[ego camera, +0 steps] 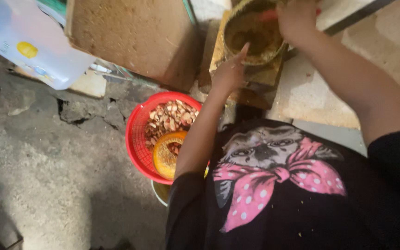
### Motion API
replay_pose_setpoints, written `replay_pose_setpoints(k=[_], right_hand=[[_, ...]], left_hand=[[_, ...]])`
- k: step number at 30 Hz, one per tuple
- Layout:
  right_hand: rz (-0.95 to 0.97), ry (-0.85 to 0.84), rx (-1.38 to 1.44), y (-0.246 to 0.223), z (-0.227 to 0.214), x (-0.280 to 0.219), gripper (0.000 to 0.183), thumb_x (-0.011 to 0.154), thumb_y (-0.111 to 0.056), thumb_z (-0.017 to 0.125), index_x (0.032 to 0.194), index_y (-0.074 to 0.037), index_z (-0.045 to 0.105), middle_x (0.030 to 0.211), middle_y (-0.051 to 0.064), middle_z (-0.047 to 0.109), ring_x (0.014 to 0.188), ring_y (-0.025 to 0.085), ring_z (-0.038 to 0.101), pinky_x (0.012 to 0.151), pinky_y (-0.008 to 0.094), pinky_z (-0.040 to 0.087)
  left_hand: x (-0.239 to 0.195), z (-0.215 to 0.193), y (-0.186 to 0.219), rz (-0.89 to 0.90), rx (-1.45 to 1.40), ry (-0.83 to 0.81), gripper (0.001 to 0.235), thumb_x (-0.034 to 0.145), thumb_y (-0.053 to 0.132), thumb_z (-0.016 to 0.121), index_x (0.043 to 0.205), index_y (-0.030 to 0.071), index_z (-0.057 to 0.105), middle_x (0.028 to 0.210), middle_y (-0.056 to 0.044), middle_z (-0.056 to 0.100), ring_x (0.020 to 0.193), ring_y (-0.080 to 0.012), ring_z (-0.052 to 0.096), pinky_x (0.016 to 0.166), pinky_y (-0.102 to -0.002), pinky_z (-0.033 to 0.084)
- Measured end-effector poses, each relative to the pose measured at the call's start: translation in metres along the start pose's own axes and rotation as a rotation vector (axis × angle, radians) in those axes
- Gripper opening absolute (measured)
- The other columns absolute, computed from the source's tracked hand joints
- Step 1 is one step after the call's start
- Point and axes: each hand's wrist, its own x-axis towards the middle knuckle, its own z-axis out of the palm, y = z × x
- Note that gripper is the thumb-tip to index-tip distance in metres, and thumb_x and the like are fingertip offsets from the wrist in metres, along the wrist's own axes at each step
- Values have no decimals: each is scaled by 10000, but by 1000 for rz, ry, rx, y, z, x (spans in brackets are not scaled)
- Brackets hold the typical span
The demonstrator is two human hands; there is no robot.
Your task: The person transfers nut pieces from a red basket into a yellow bowl, then uses a red spatula to scrape a yellow paste from a metal container into a white bucket. The person repeats this scraping and transferring process multiple times.
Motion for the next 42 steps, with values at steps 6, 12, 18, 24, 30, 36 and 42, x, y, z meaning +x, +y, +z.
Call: replay_pose_setpoints(k=[6,12,18,24,30,36,42], right_hand=[[95,-413,-88,-20,-13,-20,199,850,-155,651,957,-69,795,890,144,789,772,342,768,579,536,574],[104,-713,148,-66,-21,-29,272,910,-220,690,1082,-41,802,1046,195,760,926,346,737,742,514,598],[-45,-723,297,-73,4,-6,532,1141,-411,392,1181,-9,738,1081,230,756,916,393,739,852,510,566],[338,-486,476,-58,-40,-17,468,1013,-357,511,1355,-62,633,1086,234,711,970,395,691,841,531,528],[68,-192,-20,-40,-58,0,357,1041,-198,541,1388,-176,623,1012,192,710,981,396,709,876,600,493],[95,-386,-198,-19,-2,10,308,929,-218,635,1180,-135,794,1095,154,763,1025,364,716,847,591,484],[43,-577,-164,-33,11,-7,289,961,-180,606,1120,-144,845,1172,111,802,1037,317,768,739,494,595]], left_hand=[[-119,-154,41,500,-1171,-579,654,1013,360,636,1615,142,505,712,49,553,597,-61,500,768,-355,448],[-48,-94,5,120,-590,-346,665,1006,231,651,1615,179,389,841,-105,646,689,-170,565,676,-344,504],[8,54,-54,-95,194,-114,824,826,158,648,1536,414,316,1190,-146,710,998,-367,711,846,-500,559],[-6,55,-46,-243,470,-214,744,1006,310,532,1621,460,141,1000,-110,775,963,-302,747,1139,-697,277],[-10,33,-10,-276,566,-271,862,935,358,628,1637,408,131,1042,-106,772,985,-304,741,1117,-655,308],[-7,30,-4,-233,618,-271,911,899,404,671,1641,280,156,1086,-109,763,989,-331,736,1073,-701,322],[-5,41,-10,-245,631,-251,778,973,314,579,1642,288,183,1083,-120,763,983,-343,738,1081,-685,318]])
